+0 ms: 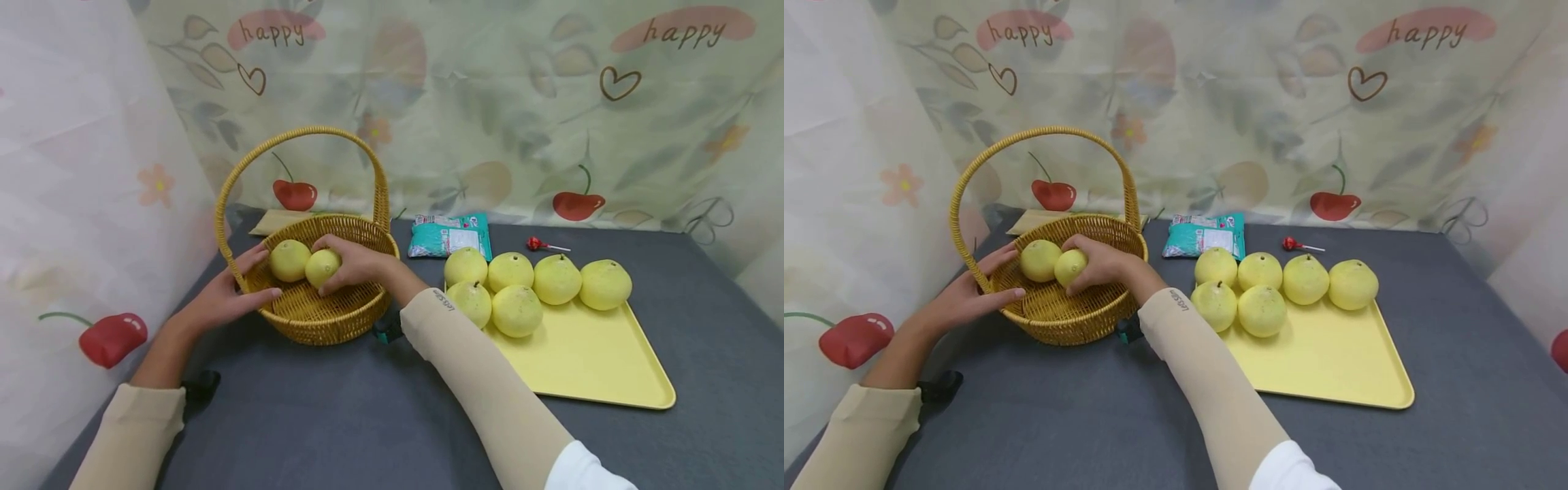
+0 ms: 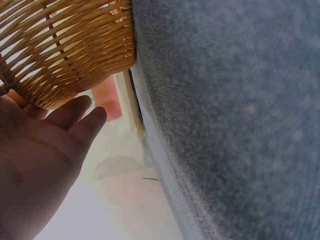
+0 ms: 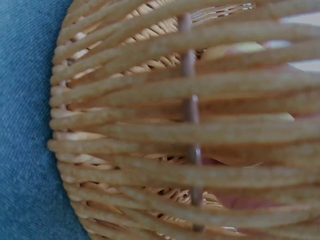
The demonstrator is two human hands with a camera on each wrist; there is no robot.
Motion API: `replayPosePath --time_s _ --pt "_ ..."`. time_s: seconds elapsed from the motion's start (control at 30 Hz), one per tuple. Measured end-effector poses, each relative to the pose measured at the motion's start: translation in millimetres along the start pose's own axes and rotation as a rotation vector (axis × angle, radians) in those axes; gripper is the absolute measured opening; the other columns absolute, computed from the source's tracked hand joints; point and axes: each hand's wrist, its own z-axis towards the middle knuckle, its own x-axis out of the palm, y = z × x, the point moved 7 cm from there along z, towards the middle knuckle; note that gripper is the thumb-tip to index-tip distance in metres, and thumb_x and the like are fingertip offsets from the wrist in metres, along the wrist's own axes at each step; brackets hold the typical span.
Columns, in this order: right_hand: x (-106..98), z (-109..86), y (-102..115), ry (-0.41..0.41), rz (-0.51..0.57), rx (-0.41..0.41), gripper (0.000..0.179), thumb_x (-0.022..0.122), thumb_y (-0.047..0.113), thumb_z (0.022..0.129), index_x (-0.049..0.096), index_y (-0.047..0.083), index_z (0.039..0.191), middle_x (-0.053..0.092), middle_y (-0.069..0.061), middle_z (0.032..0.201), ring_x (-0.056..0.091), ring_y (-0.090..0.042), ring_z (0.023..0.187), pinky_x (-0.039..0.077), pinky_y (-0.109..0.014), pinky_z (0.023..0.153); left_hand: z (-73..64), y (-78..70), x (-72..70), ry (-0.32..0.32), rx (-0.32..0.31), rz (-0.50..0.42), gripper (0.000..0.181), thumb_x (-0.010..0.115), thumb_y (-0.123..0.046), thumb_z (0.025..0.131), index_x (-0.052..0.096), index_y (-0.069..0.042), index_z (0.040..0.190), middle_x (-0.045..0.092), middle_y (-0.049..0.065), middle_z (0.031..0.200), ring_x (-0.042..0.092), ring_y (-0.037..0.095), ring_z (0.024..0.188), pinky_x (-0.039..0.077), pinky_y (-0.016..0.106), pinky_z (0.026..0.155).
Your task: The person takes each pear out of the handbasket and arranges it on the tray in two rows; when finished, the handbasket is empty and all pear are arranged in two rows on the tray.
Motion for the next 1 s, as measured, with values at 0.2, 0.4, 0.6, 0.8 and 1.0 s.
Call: replayPosePath --time_s 0.2,0.4,0.6,0.8,1.0 --pt "-0.3 -0.6 1.5 -0.023 -0.030 -0.020 0.063 0.085 0.018 0.081 0.053 0.015 0.135 0.054 -0.005 0.122 0.056 -0.020 0.101 0.048 -0.032 0.083 -0.5 1.3 1.2 0.005 -0.007 -0.002 0.089 0.075 -0.033 0.092 0.023 -0.005 0.159 0.009 0.006 0.167 0.008 0.031 0.151 0.021 0.060 0.114" --pt "-8.9 -4.1 1.5 -0.135 0.081 -0.005 0.058 0.078 0.023 0.086 0.050 0.012 0.135 0.055 -0.008 0.119 0.059 -0.022 0.095 0.052 -0.032 0.076 0.2 -1.0 1.2 0.000 -0.008 -0.005 0.089 0.075 -0.034 0.092 0.023 -0.006 0.160 0.009 0.005 0.167 0.007 0.031 0.151 0.022 0.061 0.114" --pt "-16.3 -6.8 -3.4 -0.256 0.195 0.083 0.061 0.076 0.033 0.087 0.042 0.011 0.133 0.053 -0.011 0.116 0.059 -0.024 0.094 0.053 -0.036 0.077 0.3 -1.7 0.6 -0.002 -0.005 -0.003 0.089 0.075 -0.033 0.092 0.023 -0.006 0.160 0.010 0.005 0.167 0.009 0.031 0.151 0.023 0.061 0.113" --pt "-21.0 -11.0 -8.1 -0.293 0.381 0.120 0.063 0.078 0.034 0.086 0.043 0.014 0.135 0.053 -0.011 0.118 0.062 -0.026 0.096 0.055 -0.051 0.085 0.1 -1.2 0.4 0.003 -0.009 -0.003 0.090 0.074 -0.033 0.092 0.022 -0.007 0.160 0.009 0.004 0.167 0.009 0.031 0.151 0.023 0.061 0.113" --pt "-24.5 -12.6 -9.6 -0.314 0.399 0.120 0.066 0.080 0.032 0.085 0.048 0.017 0.141 0.056 -0.008 0.119 0.061 -0.025 0.096 0.052 -0.053 0.087 0.1 -1.1 0.9 0.002 -0.013 -0.003 0.090 0.074 -0.034 0.093 0.021 -0.007 0.160 0.009 0.004 0.167 0.008 0.031 0.151 0.022 0.062 0.113"
